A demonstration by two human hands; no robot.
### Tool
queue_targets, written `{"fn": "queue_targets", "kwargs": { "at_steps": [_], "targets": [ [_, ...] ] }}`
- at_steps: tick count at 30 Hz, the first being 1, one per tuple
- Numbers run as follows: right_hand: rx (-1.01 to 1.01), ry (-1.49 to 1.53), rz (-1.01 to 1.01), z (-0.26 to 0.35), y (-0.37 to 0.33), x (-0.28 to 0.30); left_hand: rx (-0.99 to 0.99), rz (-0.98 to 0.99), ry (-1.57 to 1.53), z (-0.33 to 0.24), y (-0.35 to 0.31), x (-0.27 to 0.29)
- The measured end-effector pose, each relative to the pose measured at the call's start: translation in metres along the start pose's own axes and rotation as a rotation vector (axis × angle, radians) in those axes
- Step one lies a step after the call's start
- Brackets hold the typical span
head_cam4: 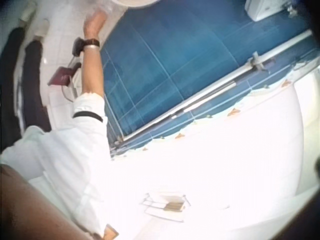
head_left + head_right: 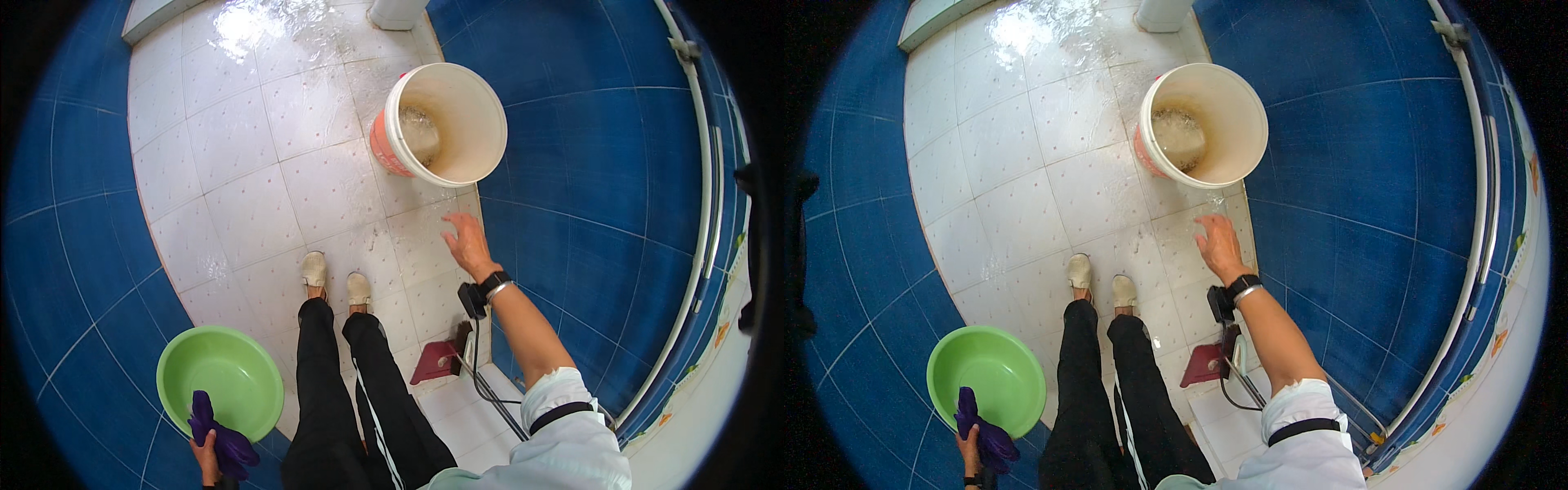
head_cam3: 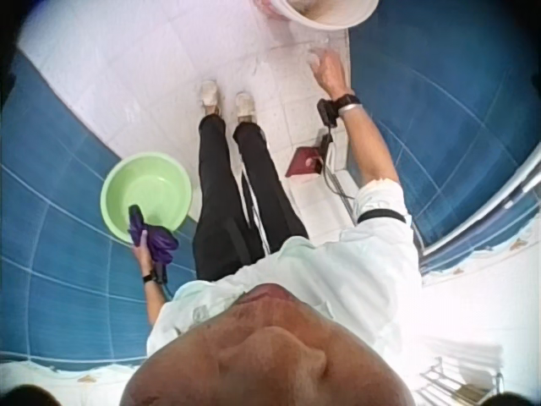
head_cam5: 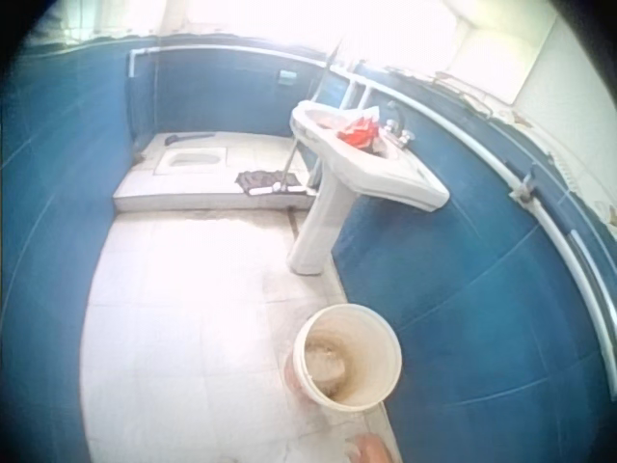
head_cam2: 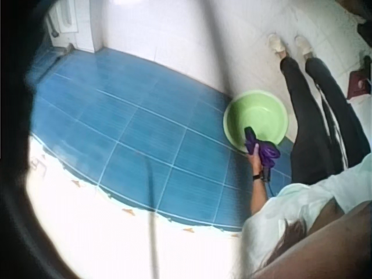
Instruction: The person washes a purple cloth in a green basin, wrings it out, and then uses a broom and dustpan to sweep the tiled bathroom floor.
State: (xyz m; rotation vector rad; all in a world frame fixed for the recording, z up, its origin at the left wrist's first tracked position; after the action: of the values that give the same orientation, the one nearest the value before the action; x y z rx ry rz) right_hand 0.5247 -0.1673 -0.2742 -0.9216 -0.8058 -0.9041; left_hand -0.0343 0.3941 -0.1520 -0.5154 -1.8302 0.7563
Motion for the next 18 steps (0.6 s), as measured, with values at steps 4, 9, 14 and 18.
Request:
{"fn": "queue_targets", "kwargs": {
  "at_steps": [4, 9, 14, 18],
  "targets": [
    [-0.078, 0.072, 0.126, -0.017, -0.042, 0.008, -0.037, 0.039, -0.041, -0.014, -0.004, -0.008],
    [-0.229, 0.158, 0.245, -0.039, -0.100, 0.011, -0.074, -0.045, -0.013, -0.042, -0.014, -0.009],
    [-0.387, 0.352, 0.312, -0.061, -0.165, 0.006, -0.135, 0.024, -0.007, -0.081, -0.029, -0.017],
    [-0.545, 0.389, 0.348, -0.090, -0.225, -0.008, -0.219, 0.051, 0.099, -0.115, -0.038, -0.023]
  ]
}}
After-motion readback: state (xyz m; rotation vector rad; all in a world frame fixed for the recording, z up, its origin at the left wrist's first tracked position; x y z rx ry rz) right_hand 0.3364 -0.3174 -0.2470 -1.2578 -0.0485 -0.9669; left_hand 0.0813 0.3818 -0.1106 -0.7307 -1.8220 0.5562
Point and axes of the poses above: each hand's wrist, its own y-axis towards the middle knuckle, its own x-axis out of the back of the hand, z = x × y, the point moved 8 cm from there along y, towards the middle knuckle, and after that the axes turned 2 degrees about -x, right-handed, at the moved point
